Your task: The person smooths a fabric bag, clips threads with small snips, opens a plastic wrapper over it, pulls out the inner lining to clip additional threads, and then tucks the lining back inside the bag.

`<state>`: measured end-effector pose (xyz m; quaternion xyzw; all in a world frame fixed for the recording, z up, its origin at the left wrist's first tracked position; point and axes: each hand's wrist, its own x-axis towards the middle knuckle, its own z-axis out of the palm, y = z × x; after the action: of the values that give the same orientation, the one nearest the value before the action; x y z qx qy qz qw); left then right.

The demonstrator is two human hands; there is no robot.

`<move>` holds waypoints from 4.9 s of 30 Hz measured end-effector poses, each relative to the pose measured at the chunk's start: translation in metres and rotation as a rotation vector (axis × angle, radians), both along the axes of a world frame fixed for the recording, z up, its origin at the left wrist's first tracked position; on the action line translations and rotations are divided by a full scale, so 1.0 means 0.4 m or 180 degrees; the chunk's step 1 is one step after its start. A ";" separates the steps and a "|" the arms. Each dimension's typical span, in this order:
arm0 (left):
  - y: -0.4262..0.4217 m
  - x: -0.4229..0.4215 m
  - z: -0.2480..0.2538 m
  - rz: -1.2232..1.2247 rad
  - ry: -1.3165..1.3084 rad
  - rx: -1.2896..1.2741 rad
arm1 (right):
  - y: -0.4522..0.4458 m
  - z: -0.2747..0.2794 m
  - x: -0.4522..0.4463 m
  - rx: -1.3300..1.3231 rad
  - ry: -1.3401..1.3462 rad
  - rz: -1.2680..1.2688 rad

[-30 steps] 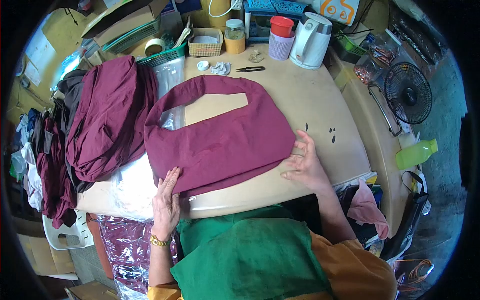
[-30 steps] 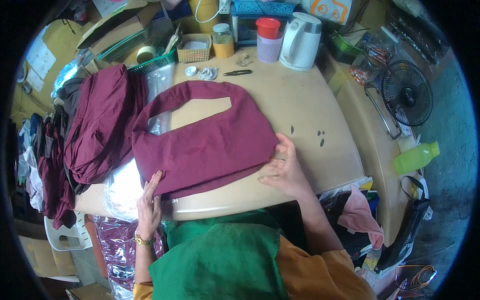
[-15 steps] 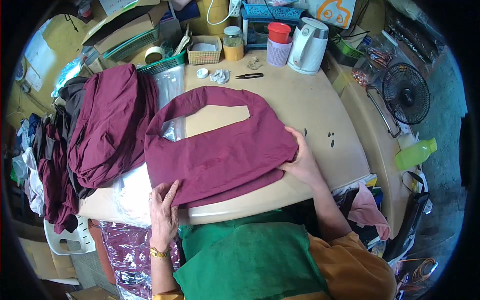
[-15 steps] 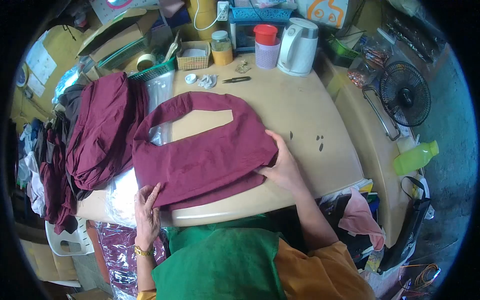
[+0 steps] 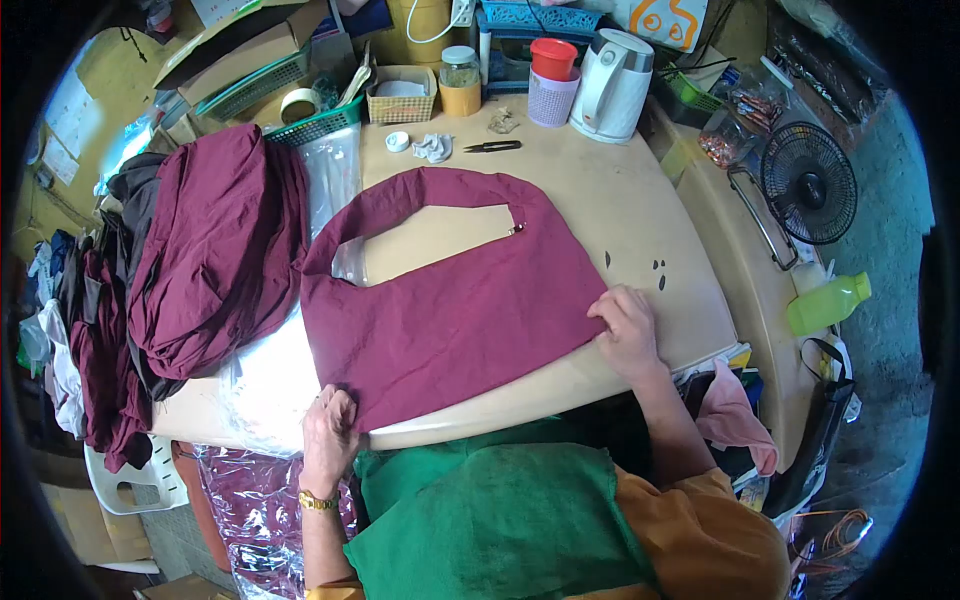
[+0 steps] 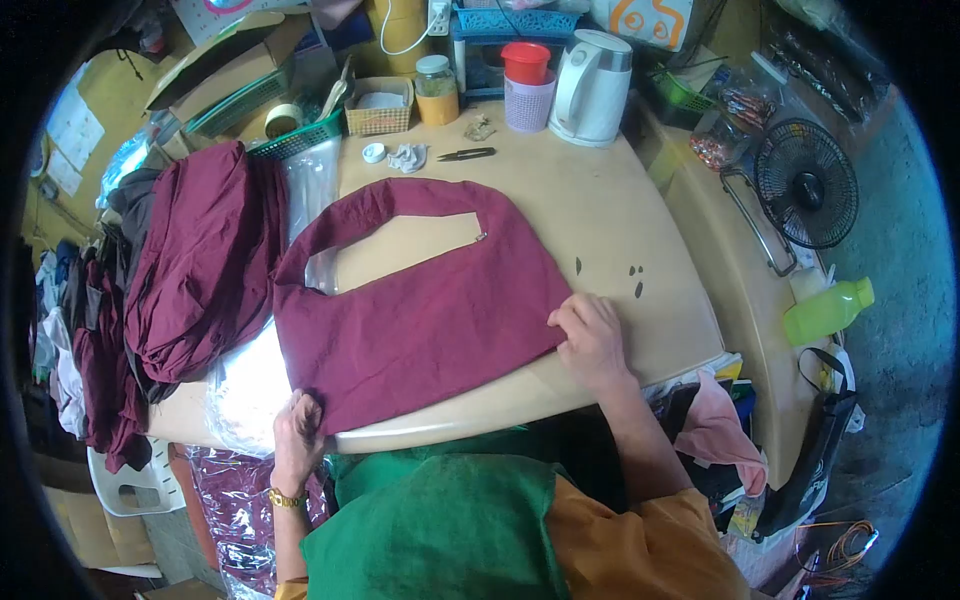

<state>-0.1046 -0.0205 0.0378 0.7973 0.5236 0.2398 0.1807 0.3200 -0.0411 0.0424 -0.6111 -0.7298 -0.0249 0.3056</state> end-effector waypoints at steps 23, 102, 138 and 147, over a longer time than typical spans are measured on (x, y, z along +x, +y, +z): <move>0.106 0.191 -0.016 0.0593 0.1234 0.0133 | 0.155 -0.010 -0.131 -0.1025 -0.0874 0.0255; 0.031 0.087 0.162 -0.1067 0.1293 -0.0061 | 0.153 -0.013 -0.106 -0.1614 -0.0948 0.0651; -0.044 0.058 -0.046 0.0083 0.0049 0.1413 | 0.292 0.026 -0.611 -0.1352 -0.0624 0.2388; -0.080 0.033 0.003 -0.0233 -0.0022 0.0809 | 0.431 -0.048 -0.680 -0.0770 -0.0447 0.1738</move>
<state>-0.0915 -0.0527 0.0390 0.8315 0.4590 0.3002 0.0886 0.0482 0.1313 0.0231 -0.4212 -0.8840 0.1030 0.1748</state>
